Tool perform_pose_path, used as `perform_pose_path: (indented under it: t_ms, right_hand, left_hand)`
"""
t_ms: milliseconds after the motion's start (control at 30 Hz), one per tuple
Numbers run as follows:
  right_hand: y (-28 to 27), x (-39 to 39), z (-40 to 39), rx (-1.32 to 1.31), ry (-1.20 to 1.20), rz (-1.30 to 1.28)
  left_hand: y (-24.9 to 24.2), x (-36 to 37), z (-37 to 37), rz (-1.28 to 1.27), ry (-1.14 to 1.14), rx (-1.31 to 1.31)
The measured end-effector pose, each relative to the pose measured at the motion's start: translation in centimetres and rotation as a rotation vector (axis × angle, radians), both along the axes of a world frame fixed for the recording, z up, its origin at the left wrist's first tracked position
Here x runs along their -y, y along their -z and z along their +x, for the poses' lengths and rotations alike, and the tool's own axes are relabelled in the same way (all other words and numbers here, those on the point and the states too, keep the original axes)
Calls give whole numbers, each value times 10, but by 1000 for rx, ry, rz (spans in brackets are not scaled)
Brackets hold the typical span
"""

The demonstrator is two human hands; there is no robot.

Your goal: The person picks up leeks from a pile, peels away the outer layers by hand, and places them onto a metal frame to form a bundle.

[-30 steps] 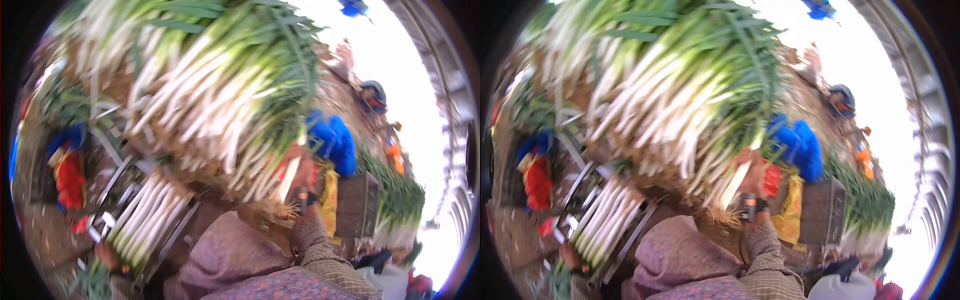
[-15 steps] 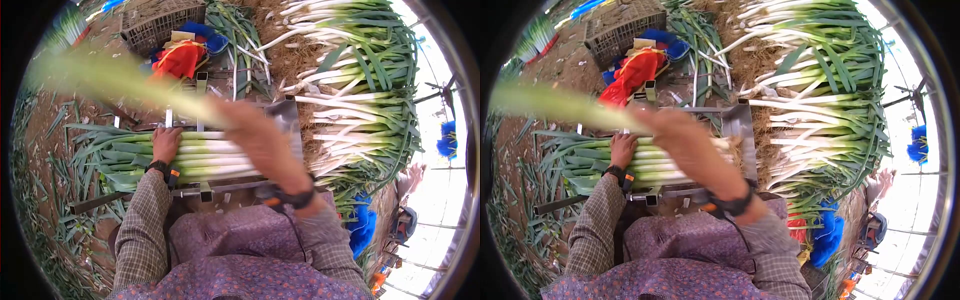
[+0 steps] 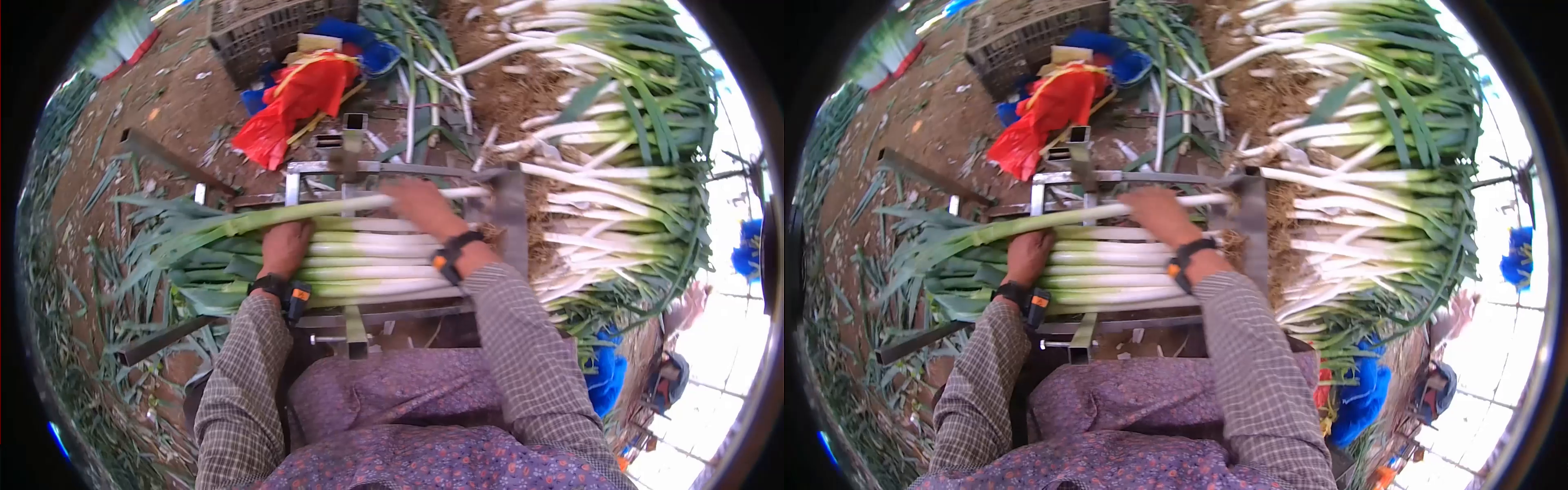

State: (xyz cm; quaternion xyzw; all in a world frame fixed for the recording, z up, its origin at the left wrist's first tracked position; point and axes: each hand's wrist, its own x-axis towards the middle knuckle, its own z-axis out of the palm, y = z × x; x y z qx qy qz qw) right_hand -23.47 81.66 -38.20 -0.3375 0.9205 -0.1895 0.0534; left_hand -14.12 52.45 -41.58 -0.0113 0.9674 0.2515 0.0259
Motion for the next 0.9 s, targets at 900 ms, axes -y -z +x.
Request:
perform_pose_path:
  t_ms: [900]
  right_hand:
    - [-40, -46, 38, 134, 148, 89]
  left_hand:
    - [-2, 12, -19, -302, 136, -188]
